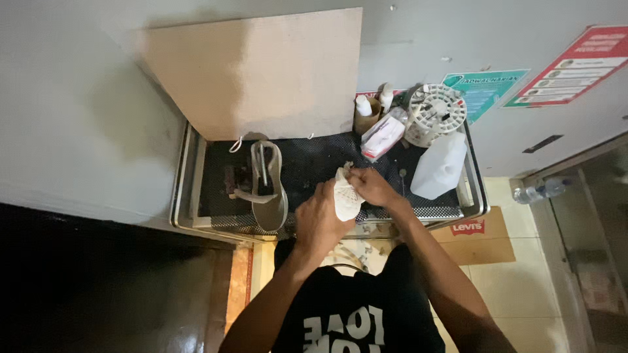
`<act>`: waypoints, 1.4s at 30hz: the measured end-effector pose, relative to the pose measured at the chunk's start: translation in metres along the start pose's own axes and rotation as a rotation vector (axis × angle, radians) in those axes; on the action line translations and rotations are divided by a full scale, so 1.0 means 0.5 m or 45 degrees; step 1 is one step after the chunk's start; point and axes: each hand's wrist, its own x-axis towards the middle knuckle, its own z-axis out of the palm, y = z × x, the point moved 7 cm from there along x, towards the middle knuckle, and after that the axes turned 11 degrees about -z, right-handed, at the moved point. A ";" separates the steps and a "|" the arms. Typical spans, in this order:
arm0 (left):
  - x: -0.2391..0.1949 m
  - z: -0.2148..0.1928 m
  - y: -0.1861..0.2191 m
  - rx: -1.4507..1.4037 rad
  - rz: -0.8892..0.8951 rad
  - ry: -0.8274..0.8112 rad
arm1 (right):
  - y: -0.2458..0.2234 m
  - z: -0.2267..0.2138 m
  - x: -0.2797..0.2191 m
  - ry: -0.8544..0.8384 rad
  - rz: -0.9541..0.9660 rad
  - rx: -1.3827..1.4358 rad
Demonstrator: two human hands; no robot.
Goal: The person scrubs the sole of a white sneaker with a brush, then wipes the shoe with a cloth. They handle a plastic bag and a white container on the table before continuing to scrub the shoe sole.
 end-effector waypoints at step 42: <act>0.031 -0.023 0.003 -0.037 -0.087 -0.117 | -0.162 -0.015 -0.066 -0.027 -0.052 -0.153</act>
